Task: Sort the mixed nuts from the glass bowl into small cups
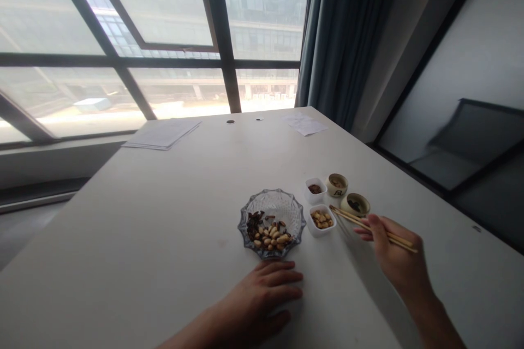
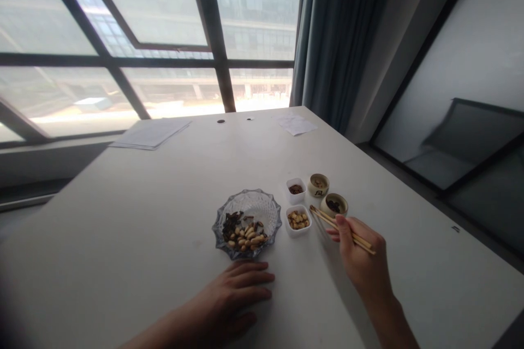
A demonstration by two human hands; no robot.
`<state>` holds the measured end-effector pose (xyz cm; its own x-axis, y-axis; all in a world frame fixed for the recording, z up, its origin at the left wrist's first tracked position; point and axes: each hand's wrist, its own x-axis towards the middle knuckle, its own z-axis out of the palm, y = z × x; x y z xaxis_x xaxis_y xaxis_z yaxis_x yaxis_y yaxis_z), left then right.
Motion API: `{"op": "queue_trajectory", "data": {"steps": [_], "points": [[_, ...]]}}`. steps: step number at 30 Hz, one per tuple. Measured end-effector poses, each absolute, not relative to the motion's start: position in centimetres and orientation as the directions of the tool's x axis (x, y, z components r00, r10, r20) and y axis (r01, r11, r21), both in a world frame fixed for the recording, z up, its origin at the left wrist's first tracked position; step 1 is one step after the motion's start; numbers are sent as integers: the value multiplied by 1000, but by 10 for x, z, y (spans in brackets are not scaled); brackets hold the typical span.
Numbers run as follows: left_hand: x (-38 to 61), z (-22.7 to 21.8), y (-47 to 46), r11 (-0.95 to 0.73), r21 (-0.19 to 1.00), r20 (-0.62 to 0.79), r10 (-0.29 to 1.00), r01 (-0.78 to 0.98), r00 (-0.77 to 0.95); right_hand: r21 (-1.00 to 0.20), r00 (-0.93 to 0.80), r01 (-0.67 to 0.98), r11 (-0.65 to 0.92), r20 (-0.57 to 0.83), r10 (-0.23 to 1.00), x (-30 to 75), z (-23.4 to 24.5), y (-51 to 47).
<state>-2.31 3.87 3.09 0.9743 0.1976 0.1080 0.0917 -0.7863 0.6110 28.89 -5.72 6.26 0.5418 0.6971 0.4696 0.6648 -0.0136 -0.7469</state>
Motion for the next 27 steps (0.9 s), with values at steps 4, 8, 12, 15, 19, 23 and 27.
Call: {"op": "queue_trajectory", "data": {"steps": [4,8,12,15,19,23,27], "points": [[-24,27,39,-787,610,115,198,89,973,-733,591,679,-38,515,620,283,72,-64],[-25,26,38,-791,603,97,196,99,976,-736,650,676,-38,571,501,266,99,-82],[-23,30,38,-786,610,106,203,98,973,-816,682,575,-58,439,585,250,108,-89],[-23,32,38,-786,611,107,200,94,974,-841,635,542,1,409,656,246,100,-84],[-23,31,38,-783,613,101,205,101,974,-821,587,571,23,427,688,253,87,-77],[-23,30,38,-782,616,105,205,98,973,-795,585,606,-7,440,681,265,83,-78],[-23,32,38,-783,613,88,200,105,976,-778,554,629,-17,433,711,271,84,-80]]}}
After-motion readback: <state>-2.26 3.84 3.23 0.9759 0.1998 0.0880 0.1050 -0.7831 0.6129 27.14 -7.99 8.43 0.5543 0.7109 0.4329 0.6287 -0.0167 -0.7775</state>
